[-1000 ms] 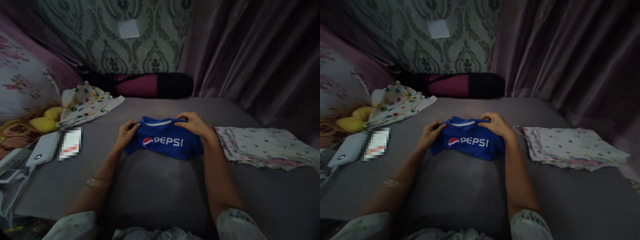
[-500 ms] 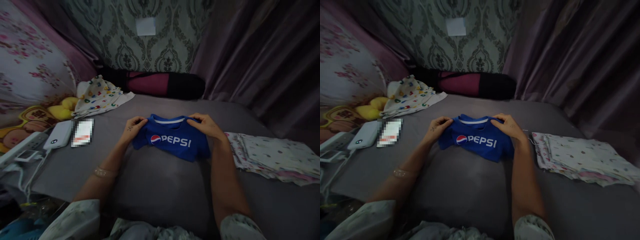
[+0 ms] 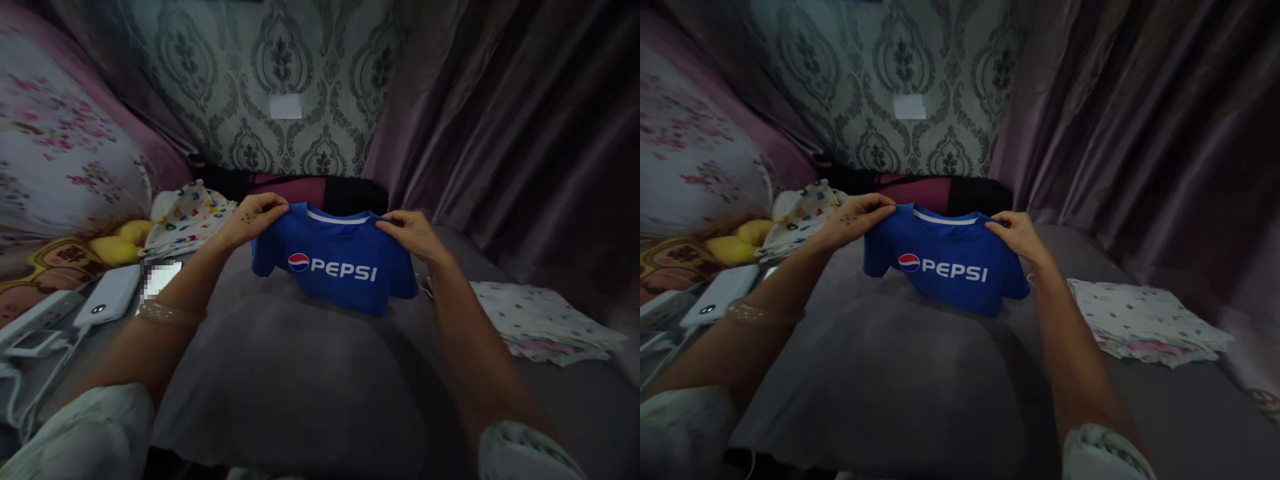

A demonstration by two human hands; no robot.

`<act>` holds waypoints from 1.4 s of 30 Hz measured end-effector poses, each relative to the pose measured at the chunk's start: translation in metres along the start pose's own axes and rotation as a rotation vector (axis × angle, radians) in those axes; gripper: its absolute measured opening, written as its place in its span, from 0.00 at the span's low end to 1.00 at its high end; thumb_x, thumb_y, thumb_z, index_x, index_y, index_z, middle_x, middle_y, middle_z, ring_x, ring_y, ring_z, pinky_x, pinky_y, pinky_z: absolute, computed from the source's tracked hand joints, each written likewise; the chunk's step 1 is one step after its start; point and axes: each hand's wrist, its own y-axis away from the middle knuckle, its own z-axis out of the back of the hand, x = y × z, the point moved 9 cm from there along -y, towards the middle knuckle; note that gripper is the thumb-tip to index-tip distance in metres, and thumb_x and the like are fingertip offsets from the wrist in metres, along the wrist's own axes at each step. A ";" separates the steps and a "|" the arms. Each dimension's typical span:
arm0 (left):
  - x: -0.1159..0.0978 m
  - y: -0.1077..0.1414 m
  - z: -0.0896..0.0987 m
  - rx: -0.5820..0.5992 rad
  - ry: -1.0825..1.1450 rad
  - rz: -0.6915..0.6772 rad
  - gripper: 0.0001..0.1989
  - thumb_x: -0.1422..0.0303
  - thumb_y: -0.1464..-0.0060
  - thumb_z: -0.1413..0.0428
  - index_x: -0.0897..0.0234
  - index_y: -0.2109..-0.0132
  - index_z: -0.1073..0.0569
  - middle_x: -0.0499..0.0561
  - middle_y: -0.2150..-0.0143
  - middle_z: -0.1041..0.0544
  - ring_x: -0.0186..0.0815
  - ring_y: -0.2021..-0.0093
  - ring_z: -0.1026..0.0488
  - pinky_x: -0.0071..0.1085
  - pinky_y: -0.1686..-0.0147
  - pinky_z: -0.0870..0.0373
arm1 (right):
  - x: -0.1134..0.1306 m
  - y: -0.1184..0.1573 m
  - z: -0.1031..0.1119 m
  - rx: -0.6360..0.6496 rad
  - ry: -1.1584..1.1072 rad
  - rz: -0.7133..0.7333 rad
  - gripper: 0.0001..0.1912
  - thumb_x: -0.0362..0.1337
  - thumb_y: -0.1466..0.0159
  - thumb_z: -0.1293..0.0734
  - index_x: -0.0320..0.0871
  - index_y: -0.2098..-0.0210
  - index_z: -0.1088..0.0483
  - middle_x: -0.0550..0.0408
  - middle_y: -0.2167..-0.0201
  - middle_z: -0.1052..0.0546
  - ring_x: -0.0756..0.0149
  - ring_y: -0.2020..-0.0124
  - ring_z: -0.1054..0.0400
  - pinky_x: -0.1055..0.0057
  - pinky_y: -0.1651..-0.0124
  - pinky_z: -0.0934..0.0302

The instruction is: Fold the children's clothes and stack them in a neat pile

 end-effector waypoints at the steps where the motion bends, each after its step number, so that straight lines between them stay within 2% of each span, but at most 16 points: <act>1: -0.008 -0.005 0.006 0.031 -0.028 -0.017 0.13 0.58 0.48 0.43 0.63 0.63 0.23 0.49 0.70 0.25 0.35 0.67 0.30 0.28 0.68 0.34 | 0.011 -0.003 0.007 -0.008 0.007 0.029 0.18 0.52 0.48 0.28 0.44 0.67 0.22 0.54 0.70 0.21 0.62 0.70 0.29 0.67 0.70 0.35; 3: -0.019 -0.012 0.018 0.070 -0.074 -0.035 0.12 0.60 0.49 0.41 0.63 0.63 0.22 0.49 0.71 0.26 0.36 0.67 0.30 0.29 0.67 0.33 | 0.029 -0.007 0.019 0.005 0.008 0.068 0.19 0.52 0.47 0.29 0.45 0.64 0.22 0.53 0.70 0.21 0.62 0.70 0.29 0.67 0.70 0.35; 5: -0.023 -0.017 0.027 0.069 -0.101 -0.039 0.10 0.61 0.49 0.41 0.63 0.64 0.22 0.48 0.73 0.27 0.36 0.67 0.29 0.30 0.66 0.33 | 0.038 -0.012 0.023 0.070 0.023 0.075 0.19 0.52 0.46 0.29 0.45 0.63 0.22 0.54 0.70 0.21 0.62 0.71 0.29 0.67 0.70 0.35; 8: -0.025 -0.026 0.034 0.020 -0.115 -0.055 0.09 0.62 0.50 0.40 0.64 0.67 0.22 0.48 0.74 0.27 0.36 0.67 0.29 0.30 0.65 0.32 | 0.044 -0.020 0.024 0.144 0.114 0.085 0.16 0.50 0.48 0.27 0.45 0.68 0.22 0.55 0.74 0.23 0.63 0.73 0.31 0.68 0.72 0.37; 9: -0.028 -0.028 0.037 -0.032 -0.115 -0.073 0.09 0.63 0.50 0.40 0.64 0.67 0.22 0.48 0.73 0.26 0.36 0.67 0.29 0.30 0.65 0.32 | 0.047 -0.024 0.028 0.113 0.141 0.101 0.15 0.50 0.48 0.27 0.45 0.69 0.22 0.55 0.75 0.24 0.63 0.73 0.31 0.68 0.72 0.38; 12: -0.041 -0.033 0.053 -0.283 -0.105 -0.152 0.11 0.62 0.48 0.42 0.65 0.63 0.22 0.49 0.69 0.24 0.36 0.65 0.29 0.31 0.62 0.31 | 0.059 -0.031 0.046 -0.100 0.148 0.173 0.15 0.49 0.48 0.28 0.45 0.68 0.23 0.55 0.75 0.24 0.64 0.73 0.32 0.67 0.71 0.38; 13: -0.045 -0.035 0.055 -0.333 -0.109 -0.171 0.11 0.61 0.48 0.43 0.65 0.63 0.22 0.49 0.69 0.24 0.36 0.64 0.29 0.32 0.62 0.31 | 0.062 -0.033 0.049 -0.148 0.144 0.192 0.15 0.50 0.48 0.28 0.45 0.68 0.23 0.55 0.74 0.24 0.63 0.73 0.32 0.67 0.71 0.38; 17: -0.052 -0.051 0.046 -0.301 -0.191 -0.192 0.10 0.62 0.49 0.43 0.65 0.66 0.23 0.49 0.69 0.25 0.37 0.63 0.29 0.32 0.59 0.32 | 0.068 -0.044 0.045 -0.161 0.148 0.228 0.16 0.50 0.49 0.27 0.45 0.70 0.24 0.54 0.74 0.25 0.61 0.70 0.31 0.65 0.68 0.37; 20: -0.055 -0.060 0.052 -0.382 -0.247 -0.226 0.10 0.63 0.46 0.45 0.65 0.65 0.23 0.50 0.67 0.25 0.38 0.60 0.30 0.33 0.55 0.34 | 0.075 -0.050 0.058 -0.321 0.140 0.295 0.16 0.51 0.44 0.30 0.45 0.65 0.24 0.52 0.68 0.24 0.59 0.66 0.31 0.62 0.64 0.36; 23: -0.055 -0.067 0.051 -0.356 -0.316 -0.227 0.10 0.64 0.45 0.46 0.65 0.65 0.23 0.51 0.66 0.25 0.38 0.59 0.30 0.34 0.53 0.36 | 0.084 -0.055 0.060 -0.363 0.230 0.360 0.15 0.49 0.44 0.30 0.45 0.65 0.24 0.50 0.64 0.25 0.56 0.60 0.31 0.59 0.58 0.36; 26: -0.059 -0.066 0.055 -0.421 -0.377 -0.221 0.12 0.63 0.42 0.48 0.64 0.62 0.22 0.52 0.63 0.25 0.41 0.55 0.32 0.38 0.49 0.40 | 0.093 -0.055 0.064 -0.469 0.335 0.404 0.13 0.48 0.42 0.31 0.45 0.65 0.23 0.49 0.61 0.26 0.55 0.56 0.33 0.55 0.52 0.39; 30: -0.059 -0.071 0.051 -0.389 -0.529 -0.140 0.12 0.61 0.41 0.48 0.62 0.58 0.22 0.54 0.55 0.26 0.48 0.47 0.36 0.46 0.46 0.44 | 0.095 -0.057 0.060 -0.516 0.469 0.338 0.13 0.47 0.40 0.33 0.45 0.66 0.23 0.50 0.59 0.25 0.54 0.54 0.34 0.52 0.49 0.42; 34: -0.055 -0.077 0.052 -0.383 -0.585 -0.040 0.14 0.60 0.39 0.49 0.59 0.54 0.23 0.56 0.52 0.28 0.52 0.43 0.38 0.49 0.46 0.44 | 0.095 -0.059 0.061 -0.567 0.520 0.278 0.14 0.47 0.37 0.35 0.45 0.64 0.24 0.50 0.58 0.26 0.55 0.54 0.34 0.52 0.49 0.44; 38: -0.061 -0.077 0.057 -0.473 -0.562 -0.009 0.15 0.60 0.38 0.52 0.57 0.52 0.23 0.56 0.51 0.27 0.51 0.42 0.38 0.49 0.46 0.44 | 0.096 -0.058 0.064 -0.624 0.540 0.268 0.16 0.48 0.36 0.37 0.44 0.63 0.24 0.48 0.58 0.27 0.53 0.53 0.36 0.52 0.50 0.44; 40: -0.061 -0.080 0.051 -0.415 -0.550 0.002 0.15 0.61 0.38 0.52 0.58 0.52 0.23 0.55 0.53 0.24 0.49 0.44 0.35 0.47 0.46 0.43 | 0.096 -0.057 0.062 -0.641 0.550 0.294 0.15 0.47 0.36 0.37 0.44 0.62 0.25 0.48 0.57 0.27 0.53 0.52 0.36 0.52 0.50 0.44; 42: -0.057 -0.084 0.043 -0.339 -0.532 0.042 0.15 0.62 0.39 0.51 0.59 0.54 0.22 0.53 0.56 0.22 0.46 0.48 0.31 0.45 0.47 0.42 | 0.094 -0.059 0.056 -0.604 0.548 0.304 0.13 0.45 0.37 0.36 0.44 0.63 0.25 0.48 0.59 0.27 0.55 0.54 0.35 0.54 0.50 0.43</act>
